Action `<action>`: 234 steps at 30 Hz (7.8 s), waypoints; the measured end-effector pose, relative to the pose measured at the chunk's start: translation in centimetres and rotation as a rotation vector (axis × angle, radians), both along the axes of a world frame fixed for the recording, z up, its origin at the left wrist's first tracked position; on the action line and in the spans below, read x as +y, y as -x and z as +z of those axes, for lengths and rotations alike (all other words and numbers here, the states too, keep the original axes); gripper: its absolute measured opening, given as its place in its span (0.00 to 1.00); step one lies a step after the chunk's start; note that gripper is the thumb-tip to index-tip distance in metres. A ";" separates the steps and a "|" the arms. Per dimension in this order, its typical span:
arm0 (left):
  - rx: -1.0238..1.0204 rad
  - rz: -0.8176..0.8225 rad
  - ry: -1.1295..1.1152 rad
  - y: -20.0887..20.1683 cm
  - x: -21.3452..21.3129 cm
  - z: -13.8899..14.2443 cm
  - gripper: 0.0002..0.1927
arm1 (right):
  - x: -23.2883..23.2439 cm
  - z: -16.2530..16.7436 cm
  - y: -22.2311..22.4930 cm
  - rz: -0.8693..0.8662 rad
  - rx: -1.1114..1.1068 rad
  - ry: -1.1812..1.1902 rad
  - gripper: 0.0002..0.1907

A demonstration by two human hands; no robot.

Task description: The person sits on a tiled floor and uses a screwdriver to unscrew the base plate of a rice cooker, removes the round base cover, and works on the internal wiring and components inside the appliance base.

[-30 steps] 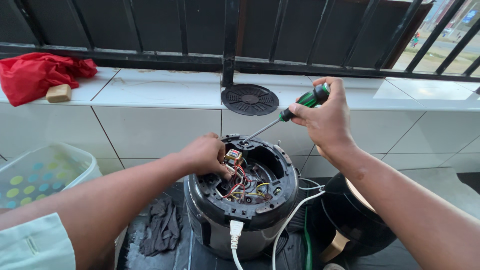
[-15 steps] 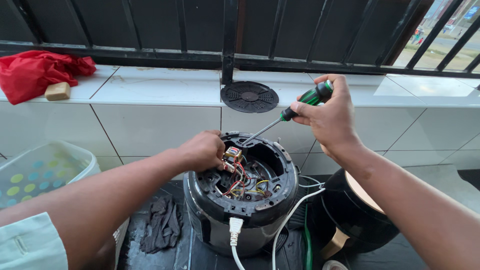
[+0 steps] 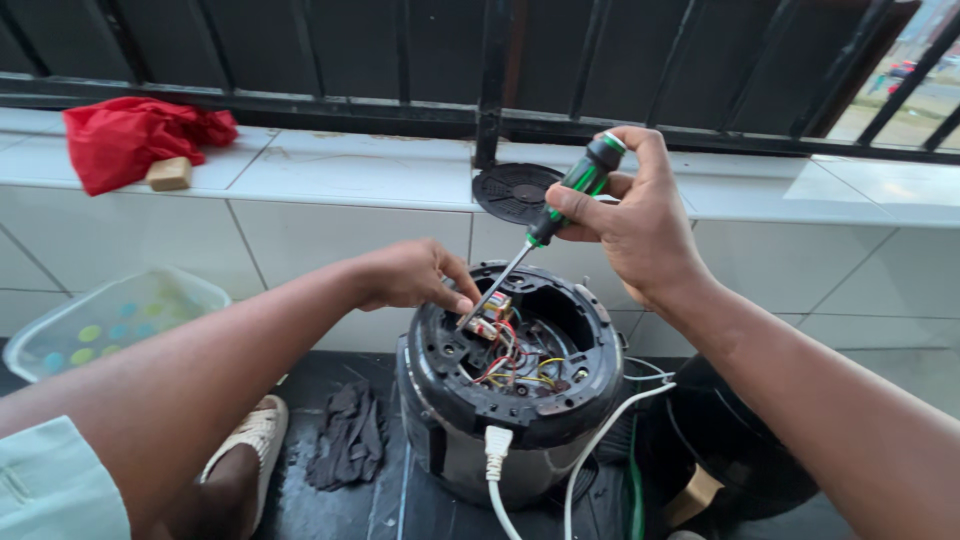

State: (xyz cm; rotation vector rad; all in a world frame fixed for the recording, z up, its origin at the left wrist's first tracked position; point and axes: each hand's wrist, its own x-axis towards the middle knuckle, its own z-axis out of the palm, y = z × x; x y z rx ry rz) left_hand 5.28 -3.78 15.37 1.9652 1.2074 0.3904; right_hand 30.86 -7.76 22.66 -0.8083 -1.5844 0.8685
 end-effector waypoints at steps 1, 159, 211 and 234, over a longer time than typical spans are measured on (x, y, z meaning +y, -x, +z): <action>-0.022 0.002 0.010 0.2 -0.3 0.0 0.14 | -0.1 0.1 0.6 0.016 -0.027 -0.012 0.31; -0.206 0.481 0.176 -1.0 -8.9 4.6 0.22 | -4.6 2.4 -4.2 -0.130 -0.166 -0.165 0.28; 0.584 0.508 -0.190 -8.3 -2.8 -2.9 0.42 | -1.2 0.6 -9.0 -0.175 -0.398 -0.225 0.27; 0.574 0.473 -0.231 -9.4 -4.3 -3.4 0.34 | -1.8 0.5 -9.1 -0.144 -0.376 -0.197 0.27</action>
